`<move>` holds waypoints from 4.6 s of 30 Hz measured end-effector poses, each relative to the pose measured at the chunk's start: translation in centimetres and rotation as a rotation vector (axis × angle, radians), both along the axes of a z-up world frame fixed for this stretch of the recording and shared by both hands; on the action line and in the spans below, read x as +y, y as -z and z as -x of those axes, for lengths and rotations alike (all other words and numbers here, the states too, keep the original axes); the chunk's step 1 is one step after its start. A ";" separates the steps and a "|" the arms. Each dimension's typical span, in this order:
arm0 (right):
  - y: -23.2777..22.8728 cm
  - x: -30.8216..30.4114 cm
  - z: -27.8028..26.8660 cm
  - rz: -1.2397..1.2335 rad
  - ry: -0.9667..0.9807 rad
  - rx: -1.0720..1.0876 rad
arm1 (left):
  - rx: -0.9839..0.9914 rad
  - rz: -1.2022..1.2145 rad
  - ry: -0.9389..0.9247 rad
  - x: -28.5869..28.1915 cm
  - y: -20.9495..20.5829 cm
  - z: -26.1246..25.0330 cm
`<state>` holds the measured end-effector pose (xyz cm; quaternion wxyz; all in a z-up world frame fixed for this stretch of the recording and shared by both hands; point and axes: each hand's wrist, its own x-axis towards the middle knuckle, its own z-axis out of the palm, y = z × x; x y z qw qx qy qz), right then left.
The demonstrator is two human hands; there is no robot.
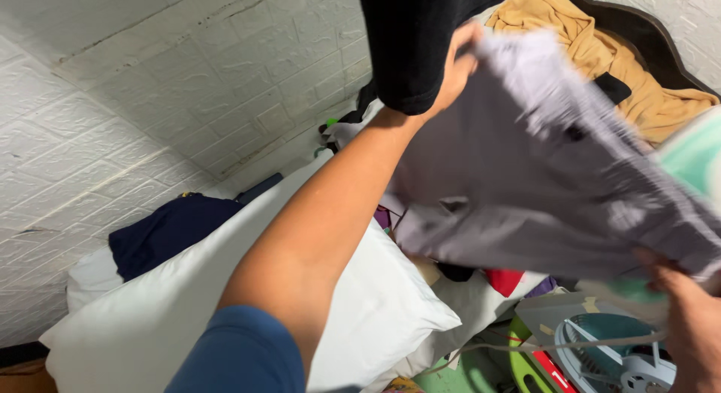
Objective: The person irons a pair of light gray trousers on a white ironing board. They repeatedly smooth the fabric with their hands and move a green and white iron across the legs and waistband, repositioning the garment several times to cover different areas.
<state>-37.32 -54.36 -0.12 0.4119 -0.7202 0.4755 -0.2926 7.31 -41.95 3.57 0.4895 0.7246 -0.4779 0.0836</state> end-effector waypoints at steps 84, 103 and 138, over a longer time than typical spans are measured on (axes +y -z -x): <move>14.4 12.8 -12.4 0.367 -0.621 0.502 | 1.712 0.526 -0.895 69.6 16.7 24.7; 18.1 14.6 -29.5 0.486 -1.102 0.963 | 1.702 0.338 -0.781 67.6 13.8 24.0; 15.6 12.5 -27.5 0.473 -0.981 0.836 | 1.553 0.197 -0.491 65.9 10.1 19.5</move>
